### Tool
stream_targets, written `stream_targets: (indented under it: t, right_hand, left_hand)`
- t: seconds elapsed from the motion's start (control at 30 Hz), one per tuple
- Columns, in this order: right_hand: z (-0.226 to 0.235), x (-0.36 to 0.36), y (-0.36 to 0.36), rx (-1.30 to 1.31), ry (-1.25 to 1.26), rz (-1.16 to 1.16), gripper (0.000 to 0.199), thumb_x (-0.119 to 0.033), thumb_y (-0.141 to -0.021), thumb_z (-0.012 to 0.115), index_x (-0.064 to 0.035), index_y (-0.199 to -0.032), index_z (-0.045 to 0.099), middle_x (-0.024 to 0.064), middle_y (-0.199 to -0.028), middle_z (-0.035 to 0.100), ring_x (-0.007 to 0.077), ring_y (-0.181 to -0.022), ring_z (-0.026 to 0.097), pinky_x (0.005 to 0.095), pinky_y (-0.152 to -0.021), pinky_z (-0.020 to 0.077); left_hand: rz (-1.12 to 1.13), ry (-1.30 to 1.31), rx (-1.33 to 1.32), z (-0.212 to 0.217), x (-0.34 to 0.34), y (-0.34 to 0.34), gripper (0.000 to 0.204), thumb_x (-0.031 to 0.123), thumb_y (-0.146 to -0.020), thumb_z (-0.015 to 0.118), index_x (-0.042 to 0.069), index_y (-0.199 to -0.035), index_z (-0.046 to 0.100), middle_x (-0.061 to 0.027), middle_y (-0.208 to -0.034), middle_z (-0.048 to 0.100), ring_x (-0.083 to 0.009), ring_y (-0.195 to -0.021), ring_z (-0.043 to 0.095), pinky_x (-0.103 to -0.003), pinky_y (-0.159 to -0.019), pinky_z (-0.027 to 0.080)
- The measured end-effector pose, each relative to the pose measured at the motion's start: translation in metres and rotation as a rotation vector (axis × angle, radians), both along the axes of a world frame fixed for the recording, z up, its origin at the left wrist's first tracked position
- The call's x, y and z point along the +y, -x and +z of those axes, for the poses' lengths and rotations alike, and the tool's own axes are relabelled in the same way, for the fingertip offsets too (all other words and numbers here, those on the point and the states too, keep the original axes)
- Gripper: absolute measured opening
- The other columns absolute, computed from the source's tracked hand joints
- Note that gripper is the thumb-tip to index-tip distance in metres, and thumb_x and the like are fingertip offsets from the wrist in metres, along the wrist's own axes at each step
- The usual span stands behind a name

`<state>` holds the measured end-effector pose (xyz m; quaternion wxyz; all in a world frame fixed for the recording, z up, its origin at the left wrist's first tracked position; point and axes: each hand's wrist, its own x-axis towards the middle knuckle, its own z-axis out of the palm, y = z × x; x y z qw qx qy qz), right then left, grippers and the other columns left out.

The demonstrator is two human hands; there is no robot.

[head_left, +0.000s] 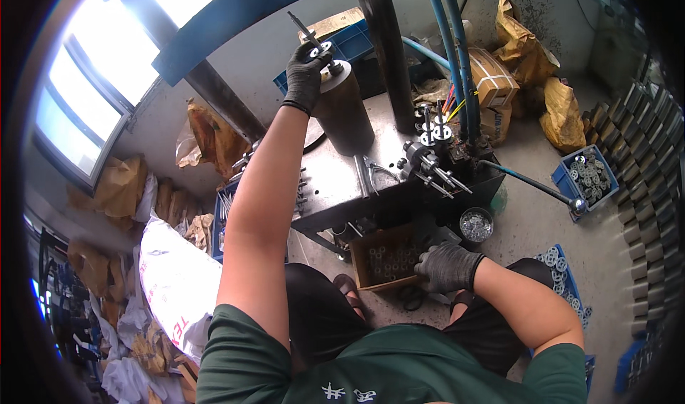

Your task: Assembling metal washers and threaded rods onto a mechanical press at a workstation.

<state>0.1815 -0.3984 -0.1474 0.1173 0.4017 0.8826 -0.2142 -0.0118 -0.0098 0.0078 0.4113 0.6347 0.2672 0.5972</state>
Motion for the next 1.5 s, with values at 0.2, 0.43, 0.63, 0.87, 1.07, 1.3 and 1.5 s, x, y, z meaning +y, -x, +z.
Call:
stream_targets:
  t: [0.2,0.43,0.63,0.87,1.07,1.3,1.5]
  right_hand:
    - [0.028,-0.006,-0.012,0.166,-0.195,-0.056,0.058,-0.038,-0.079,0.075,-0.0092,-0.128,0.066,0.0164,-0.119,0.068,0.0333,-0.109,0.066,0.0467,-0.095,0.0517]
    - [0.122,-0.024,-0.065,0.31,-0.614,-0.363,0.065,-0.028,-0.075,0.078,-0.0019,-0.132,0.06,0.0193,-0.117,0.067,0.0371,-0.106,0.063,0.0473,-0.093,0.0513]
    - [0.179,-0.027,-0.143,-0.136,-0.509,-0.514,0.052,-0.027,-0.074,0.078,-0.0011,-0.118,0.069,0.0193,-0.108,0.069,0.0367,-0.096,0.068,0.0463,-0.089,0.0528]
    - [0.182,-0.038,-0.132,-0.101,-0.228,-0.595,0.049,-0.032,-0.078,0.074,-0.0045,-0.118,0.07,0.0184,-0.092,0.073,0.0344,-0.087,0.072,0.0463,-0.084,0.0558]
    - [0.137,-0.066,-0.112,-0.048,-0.304,-0.616,0.041,-0.031,-0.085,0.068,-0.0033,-0.115,0.071,0.0208,-0.105,0.072,0.0395,-0.098,0.069,0.0468,-0.089,0.0557]
    - [0.107,-0.09,-0.111,-0.008,-0.282,-0.743,0.021,-0.021,-0.084,0.065,-0.004,-0.093,0.073,0.0211,-0.091,0.071,0.0395,-0.086,0.07,0.0466,-0.081,0.0563]
    - [0.106,-0.089,-0.11,-0.014,-0.324,-0.735,0.017,-0.017,-0.082,0.063,-0.0028,-0.088,0.069,0.0217,-0.084,0.068,0.0406,-0.084,0.068,0.0481,-0.076,0.055]
  left_hand:
    - [0.0,0.001,0.074,0.004,-0.014,-0.006,0.048,-0.003,-0.085,0.077,0.0,-0.13,0.061,-0.011,-0.11,0.07,-0.0182,-0.092,0.069,-0.03,-0.081,0.059]
    - [0.055,-0.036,0.116,-0.002,-0.001,-0.001,0.054,0.014,-0.082,0.086,-0.001,-0.129,0.063,-0.0133,-0.109,0.072,-0.0163,-0.092,0.07,-0.028,-0.08,0.059]
    - [0.091,0.101,0.163,0.01,-0.03,-0.012,0.05,0.013,-0.087,0.082,0.002,-0.132,0.063,-0.0107,-0.105,0.073,-0.0152,-0.09,0.07,-0.028,-0.082,0.058]
    - [0.062,0.079,0.11,0.01,-0.016,-0.012,0.051,0.011,-0.087,0.083,0.002,-0.133,0.063,-0.0112,-0.098,0.072,-0.0136,-0.074,0.068,-0.027,-0.067,0.059]
    - [0.118,-0.024,0.177,-0.005,0.015,-0.009,0.055,0.016,-0.083,0.085,0.004,-0.133,0.064,-0.0142,-0.102,0.073,-0.0172,-0.076,0.072,-0.03,-0.066,0.063]
    - [0.185,-0.066,0.26,-0.007,0.012,-0.01,0.06,0.022,-0.081,0.086,0.003,-0.133,0.064,-0.0157,-0.106,0.073,-0.0203,-0.082,0.074,-0.032,-0.073,0.064]
    - [0.244,-0.137,0.285,-0.008,0.018,-0.013,0.053,0.015,-0.087,0.083,0.003,-0.133,0.062,-0.0114,-0.097,0.072,-0.0139,-0.073,0.069,-0.027,-0.066,0.062]
